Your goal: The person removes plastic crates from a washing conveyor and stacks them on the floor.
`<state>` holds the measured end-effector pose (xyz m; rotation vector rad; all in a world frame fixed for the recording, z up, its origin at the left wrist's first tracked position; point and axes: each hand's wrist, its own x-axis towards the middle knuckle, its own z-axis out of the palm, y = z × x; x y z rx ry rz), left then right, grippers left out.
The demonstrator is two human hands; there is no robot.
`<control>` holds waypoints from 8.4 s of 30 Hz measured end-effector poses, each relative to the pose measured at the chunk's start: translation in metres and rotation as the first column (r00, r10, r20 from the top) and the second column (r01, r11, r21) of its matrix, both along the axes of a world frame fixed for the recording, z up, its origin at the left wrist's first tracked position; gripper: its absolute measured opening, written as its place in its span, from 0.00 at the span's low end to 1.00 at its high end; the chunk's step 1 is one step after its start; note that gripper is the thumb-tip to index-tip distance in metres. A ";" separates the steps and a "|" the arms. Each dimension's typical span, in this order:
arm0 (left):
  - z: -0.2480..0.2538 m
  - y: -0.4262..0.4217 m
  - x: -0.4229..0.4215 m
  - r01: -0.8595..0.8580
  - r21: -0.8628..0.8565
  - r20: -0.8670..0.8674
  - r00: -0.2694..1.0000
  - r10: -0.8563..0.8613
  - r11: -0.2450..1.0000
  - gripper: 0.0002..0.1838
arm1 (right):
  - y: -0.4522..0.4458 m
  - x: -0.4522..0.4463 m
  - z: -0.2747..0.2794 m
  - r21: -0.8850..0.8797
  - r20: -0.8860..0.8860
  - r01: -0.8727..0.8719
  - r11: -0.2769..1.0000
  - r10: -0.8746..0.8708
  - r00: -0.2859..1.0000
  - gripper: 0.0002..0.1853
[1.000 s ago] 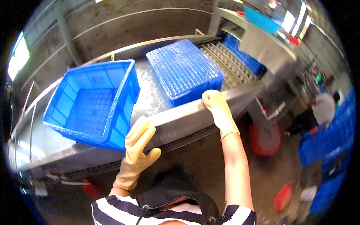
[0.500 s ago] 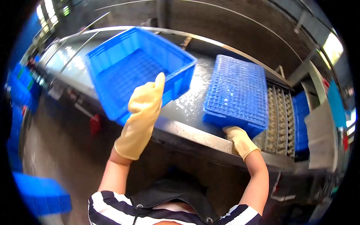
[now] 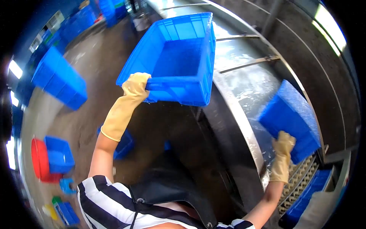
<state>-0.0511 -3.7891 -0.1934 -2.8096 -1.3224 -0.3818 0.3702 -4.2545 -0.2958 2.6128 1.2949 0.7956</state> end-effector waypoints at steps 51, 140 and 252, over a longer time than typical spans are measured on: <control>-0.666 0.180 -0.562 -0.544 -0.652 -0.580 0.806 0.114 0.528 0.11 | 0.484 -0.479 -0.311 -0.145 -0.850 0.935 0.323 0.442 -0.285 0.34; -0.515 0.109 -0.699 -0.784 -0.618 -0.395 0.377 0.838 0.062 0.52 | 0.542 -0.852 -0.422 -0.507 -0.355 0.182 0.843 -0.012 -0.935 0.25; -0.388 0.118 -0.520 -0.465 -0.748 -0.007 0.719 0.695 0.473 0.46 | 0.393 -0.588 -0.206 -0.043 -0.712 0.378 0.925 0.237 -0.661 0.35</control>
